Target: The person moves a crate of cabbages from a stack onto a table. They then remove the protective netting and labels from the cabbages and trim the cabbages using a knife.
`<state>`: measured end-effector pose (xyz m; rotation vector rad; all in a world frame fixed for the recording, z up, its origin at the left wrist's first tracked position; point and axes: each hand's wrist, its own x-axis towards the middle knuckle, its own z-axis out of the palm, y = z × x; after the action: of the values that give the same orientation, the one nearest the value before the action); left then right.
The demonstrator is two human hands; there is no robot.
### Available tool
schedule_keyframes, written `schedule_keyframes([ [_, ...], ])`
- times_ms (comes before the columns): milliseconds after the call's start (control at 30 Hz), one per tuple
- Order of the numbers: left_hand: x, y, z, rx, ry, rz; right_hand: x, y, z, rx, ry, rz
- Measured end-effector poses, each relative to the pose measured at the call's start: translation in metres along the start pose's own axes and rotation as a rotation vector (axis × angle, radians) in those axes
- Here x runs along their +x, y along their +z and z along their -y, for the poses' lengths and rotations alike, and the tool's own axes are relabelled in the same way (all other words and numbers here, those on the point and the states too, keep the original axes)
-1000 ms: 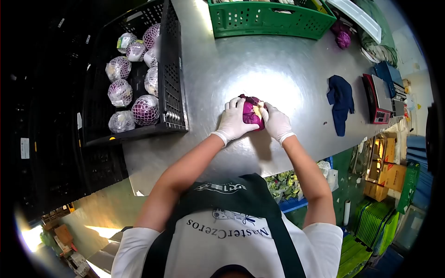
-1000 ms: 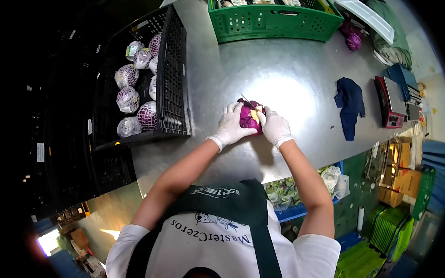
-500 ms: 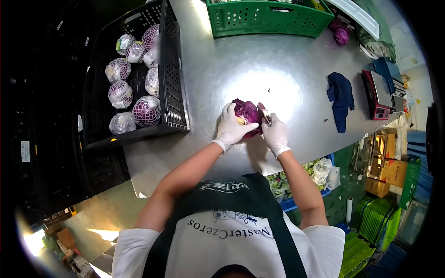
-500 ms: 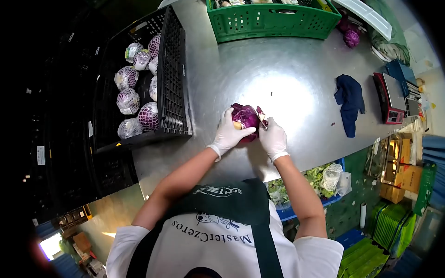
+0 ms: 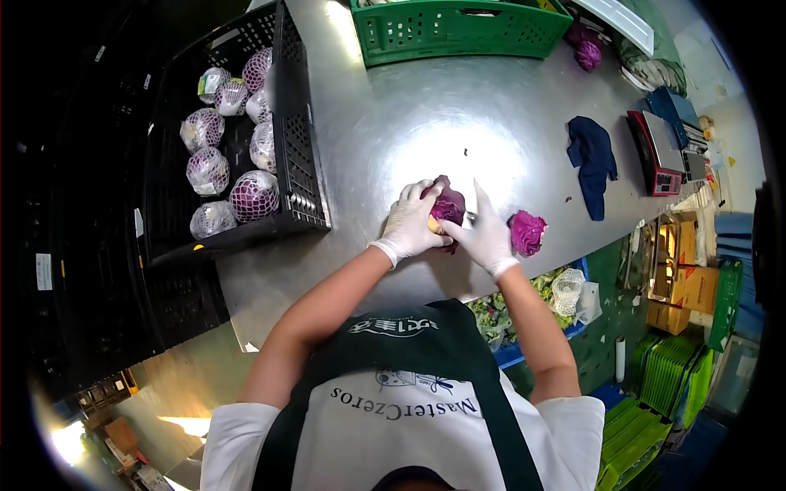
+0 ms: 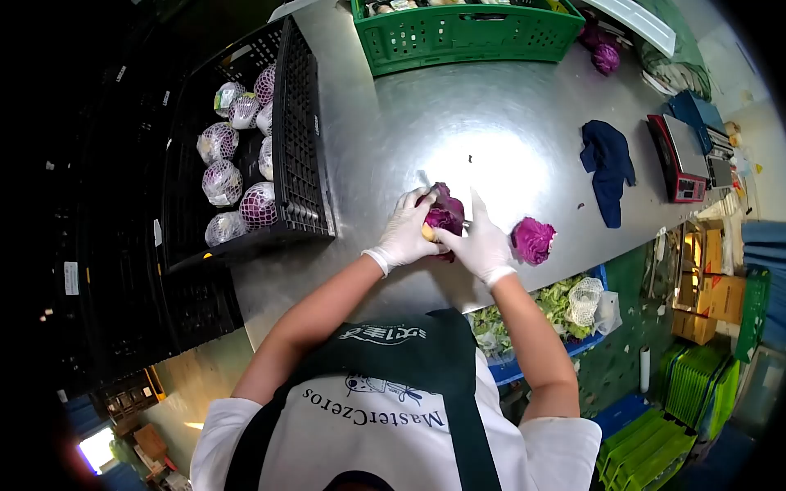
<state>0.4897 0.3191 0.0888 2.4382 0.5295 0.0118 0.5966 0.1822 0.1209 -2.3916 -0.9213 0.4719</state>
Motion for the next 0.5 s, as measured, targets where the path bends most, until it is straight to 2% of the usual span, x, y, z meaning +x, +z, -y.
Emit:
schedule_keyframes([
  [33, 0.000, 0.001, 0.002, -0.052, 0.010, -0.010, 0.011, 0.016, 0.001, 0.041, -0.108, -0.044],
  [133, -0.004, 0.001, 0.013, -0.214, 0.028, -0.054, 0.065, 0.044, -0.020, 0.188, 0.154, -0.046],
  [233, -0.025, -0.015, 0.021, -0.268, -0.021, 0.063, 0.098, 0.053, -0.049, 0.657, 0.385, -0.085],
  [267, -0.032, -0.009, 0.038, -0.218, 0.076, 0.026, 0.088, 0.039, -0.037, 0.616, 0.448, -0.065],
  [300, -0.041, -0.018, 0.040, -0.230, 0.009, 0.040, 0.077, 0.042, -0.034, 0.752, 0.429, -0.068],
  [400, -0.053, -0.005, 0.046, -0.336, -0.210, -0.090, 0.047, 0.053, -0.025, 0.827, 0.375, 0.176],
  [467, -0.052, 0.002, 0.047, -0.429, -0.305, -0.109, 0.046, 0.061, -0.045, 0.863, 0.459, 0.052],
  [500, -0.053, 0.002, 0.050, -0.452, -0.286, -0.110, 0.046, 0.063, -0.064, 0.880, 0.500, -0.019],
])
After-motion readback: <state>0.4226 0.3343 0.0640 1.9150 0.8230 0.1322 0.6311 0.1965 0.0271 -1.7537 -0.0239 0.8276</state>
